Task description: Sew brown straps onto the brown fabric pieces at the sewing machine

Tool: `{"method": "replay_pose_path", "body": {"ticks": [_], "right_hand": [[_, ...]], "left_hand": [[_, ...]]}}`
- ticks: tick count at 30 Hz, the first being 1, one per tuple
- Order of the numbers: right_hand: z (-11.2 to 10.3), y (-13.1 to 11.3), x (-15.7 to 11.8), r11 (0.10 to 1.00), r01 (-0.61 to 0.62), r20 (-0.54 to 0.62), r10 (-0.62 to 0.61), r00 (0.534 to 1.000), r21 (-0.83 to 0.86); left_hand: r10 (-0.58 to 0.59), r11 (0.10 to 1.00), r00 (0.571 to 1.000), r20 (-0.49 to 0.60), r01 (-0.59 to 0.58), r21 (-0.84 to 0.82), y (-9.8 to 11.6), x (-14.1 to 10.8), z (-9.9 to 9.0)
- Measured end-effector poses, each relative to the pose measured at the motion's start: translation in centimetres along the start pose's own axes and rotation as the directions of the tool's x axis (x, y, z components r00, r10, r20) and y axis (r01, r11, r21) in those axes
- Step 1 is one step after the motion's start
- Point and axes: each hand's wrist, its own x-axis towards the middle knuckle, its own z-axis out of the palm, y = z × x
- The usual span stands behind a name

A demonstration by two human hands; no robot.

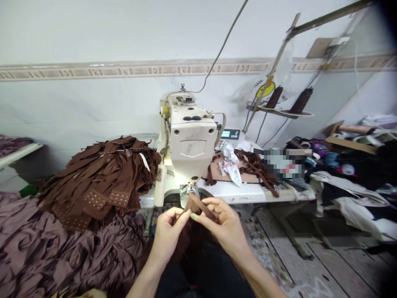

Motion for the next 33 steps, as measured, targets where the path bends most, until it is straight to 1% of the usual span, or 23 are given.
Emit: {"method": "replay_pose_path", "body": {"ticks": [3,5,6,8,9,11,12,13,16,18,19,20,21,22,23,24,25,26,27,28,29,31,33], "right_hand": [[-1.9,-1.6,0.9,0.986,0.106,-0.001,-0.107,0.994,-0.133],[-3.1,-2.5,1.5,0.977,0.127,0.034,-0.123,0.992,-0.174],[-3.5,-2.8,1.7,0.976,0.125,0.060,-0.115,0.991,-0.179],[-3.9,-3.1,2.3,0.979,0.103,0.118,-0.083,0.990,-0.174],[-3.8,-3.1,2.6,0.981,0.085,0.143,-0.060,0.988,-0.174],[-3.5,-2.6,3.2,0.983,0.042,0.166,-0.012,0.986,-0.178],[-3.2,-2.2,3.5,0.984,0.021,0.167,0.009,0.986,-0.177],[-2.9,-1.8,3.9,0.985,0.009,0.163,0.020,0.986,-0.173],[-2.1,-0.2,5.0,0.984,0.033,0.120,-0.012,0.993,-0.175],[-1.6,0.7,5.8,0.976,0.078,0.075,-0.064,0.995,-0.203],[-1.4,1.1,6.3,0.970,0.101,0.057,-0.090,0.994,-0.222],[-1.3,1.4,6.7,0.963,0.123,0.045,-0.115,0.992,-0.240],[-1.2,1.6,7.2,0.955,0.144,0.038,-0.139,0.990,-0.259],[-1.1,1.7,7.6,0.946,0.166,0.036,-0.163,0.986,-0.277],[-1.0,1.8,8.1,0.935,0.192,0.037,-0.189,0.981,-0.297],[-1.0,1.8,8.5,0.922,0.219,0.040,-0.218,0.975,-0.319],[-1.0,1.8,9.0,0.907,0.245,0.051,-0.243,0.969,-0.343],[-1.0,1.8,9.4,0.891,0.267,0.069,-0.260,0.963,-0.368],[-0.9,1.8,9.8,0.877,0.282,0.091,-0.268,0.959,-0.390],[-0.9,1.8,10.2,0.865,0.291,0.112,-0.269,0.957,-0.408],[-0.9,1.8,10.5,0.858,0.295,0.129,-0.265,0.955,-0.421],[-0.8,1.9,11.2,0.851,0.298,0.148,-0.259,0.955,-0.433],[-0.6,2.0,11.8,0.846,0.300,0.151,-0.260,0.954,-0.441]], "left_hand": [[0.052,0.994,0.998,0.034,-0.055,0.090,0.8,-1.5,-0.2],[0.044,0.990,0.993,0.110,-0.058,0.125,1.5,-2.6,-0.5],[0.028,0.990,0.985,0.169,-0.051,0.130,1.9,-3.0,-0.6],[-0.028,0.993,0.950,0.311,-0.010,0.121,2.4,-3.4,-0.6],[-0.067,0.994,0.929,0.365,0.030,0.106,2.5,-3.5,-0.6],[-0.132,0.991,0.901,0.413,0.120,0.057,2.6,-3.1,-0.3],[-0.140,0.990,0.903,0.406,0.142,0.024,2.6,-2.9,-0.1],[-0.127,0.990,0.915,0.383,0.140,-0.007,2.6,-2.5,0.1],[-0.044,0.997,0.951,0.307,0.062,-0.051,2.5,-1.7,0.3],[-0.006,1.000,0.971,0.237,0.003,0.013,2.4,-1.4,0.1],[0.020,0.996,0.984,0.176,-0.035,0.085,2.3,-1.3,-0.1],[0.073,0.979,0.992,0.104,-0.091,0.180,2.1,-1.3,-0.3],[0.163,0.943,0.986,0.036,-0.166,0.289,2.0,-1.4,-0.5],[0.279,0.880,0.960,-0.004,-0.254,0.402,1.8,-1.5,-0.7],[0.405,0.788,0.914,0.004,-0.351,0.506,1.7,-1.7,-0.9],[0.518,0.672,0.853,0.057,-0.448,0.589,1.5,-1.8,-0.9],[0.599,0.548,0.788,0.140,-0.532,0.646,1.4,-1.8,-0.9],[0.639,0.433,0.734,0.229,-0.590,0.681,1.3,-1.9,-0.9],[0.650,0.341,0.697,0.303,-0.623,0.704,1.2,-1.9,-0.7],[0.648,0.273,0.676,0.350,-0.636,0.722,1.1,-1.9,-0.6],[0.646,0.230,0.668,0.369,-0.631,0.741,1.1,-1.8,-0.4],[0.645,0.203,0.676,0.357,-0.602,0.773,0.9,-1.5,0.1],[0.652,0.208,0.684,0.327,-0.575,0.791,0.7,-1.2,0.5]]}}
